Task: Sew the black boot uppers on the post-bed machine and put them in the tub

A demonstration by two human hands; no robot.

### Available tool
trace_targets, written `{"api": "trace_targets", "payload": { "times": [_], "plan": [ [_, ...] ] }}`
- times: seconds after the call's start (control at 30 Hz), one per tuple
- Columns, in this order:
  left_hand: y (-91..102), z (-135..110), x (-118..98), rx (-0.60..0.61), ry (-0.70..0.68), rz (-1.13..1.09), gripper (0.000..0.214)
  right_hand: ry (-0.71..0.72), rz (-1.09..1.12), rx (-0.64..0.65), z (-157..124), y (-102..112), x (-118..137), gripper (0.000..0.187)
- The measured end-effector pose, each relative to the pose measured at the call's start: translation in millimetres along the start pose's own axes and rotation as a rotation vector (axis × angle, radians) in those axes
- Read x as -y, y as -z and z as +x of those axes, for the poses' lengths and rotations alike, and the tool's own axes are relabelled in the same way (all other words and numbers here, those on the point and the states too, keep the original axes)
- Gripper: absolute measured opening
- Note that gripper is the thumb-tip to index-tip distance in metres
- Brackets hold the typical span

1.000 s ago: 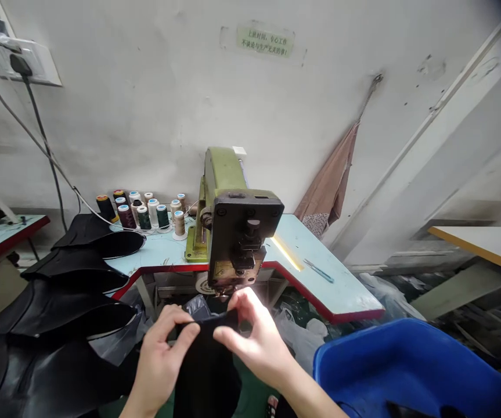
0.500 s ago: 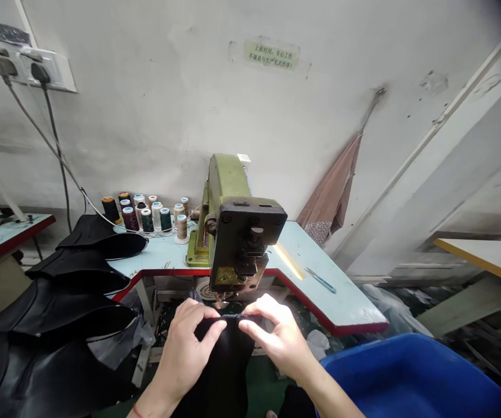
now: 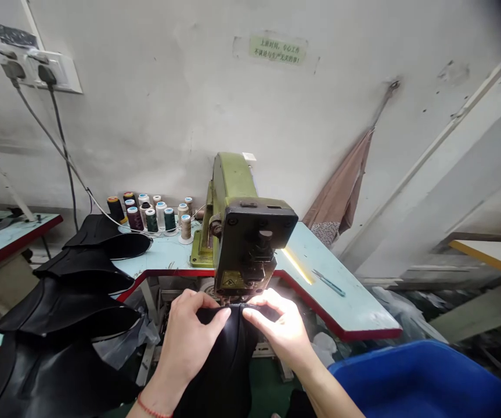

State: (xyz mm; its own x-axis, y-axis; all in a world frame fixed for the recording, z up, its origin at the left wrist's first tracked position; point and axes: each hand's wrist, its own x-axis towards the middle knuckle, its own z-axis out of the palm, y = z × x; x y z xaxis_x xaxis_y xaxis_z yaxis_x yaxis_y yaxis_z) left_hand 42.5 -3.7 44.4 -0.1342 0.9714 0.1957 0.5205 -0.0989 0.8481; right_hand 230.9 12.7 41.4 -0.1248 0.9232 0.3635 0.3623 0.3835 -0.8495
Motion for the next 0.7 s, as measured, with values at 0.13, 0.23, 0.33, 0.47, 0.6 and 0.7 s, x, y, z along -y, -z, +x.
{"api": "trace_targets", "payload": {
  "times": [0.13,0.23,0.33,0.47,0.6,0.7],
  "plan": [
    [2.7,1.4,9.3,-0.006,0.003,-0.039,0.022,0.032,-0.006,-0.045,-2.0,-7.4,5.3,0.009],
    [4.9,1.0,15.0,-0.008,0.007,-0.058,0.023,0.037,0.004,-0.063,-2.5,-13.5,8.6,0.008],
    [7.2,0.2,19.1,-0.015,0.015,-0.079,0.023,0.061,-0.015,-0.085,-3.9,-20.4,9.7,0.008],
    [10.0,3.1,23.3,-0.034,-0.039,-0.083,0.022,0.161,-0.093,-0.155,-9.4,-27.2,10.3,0.009],
    [8.0,-4.2,35.3,-0.024,-0.154,-0.043,0.016,0.275,-0.193,-0.104,-18.9,-25.3,10.7,0.009],
    [-3.9,-41.3,54.2,-0.154,-0.197,0.0,0.016,0.158,-0.143,0.002,-31.0,-21.7,3.4,0.015]
  ]
}}
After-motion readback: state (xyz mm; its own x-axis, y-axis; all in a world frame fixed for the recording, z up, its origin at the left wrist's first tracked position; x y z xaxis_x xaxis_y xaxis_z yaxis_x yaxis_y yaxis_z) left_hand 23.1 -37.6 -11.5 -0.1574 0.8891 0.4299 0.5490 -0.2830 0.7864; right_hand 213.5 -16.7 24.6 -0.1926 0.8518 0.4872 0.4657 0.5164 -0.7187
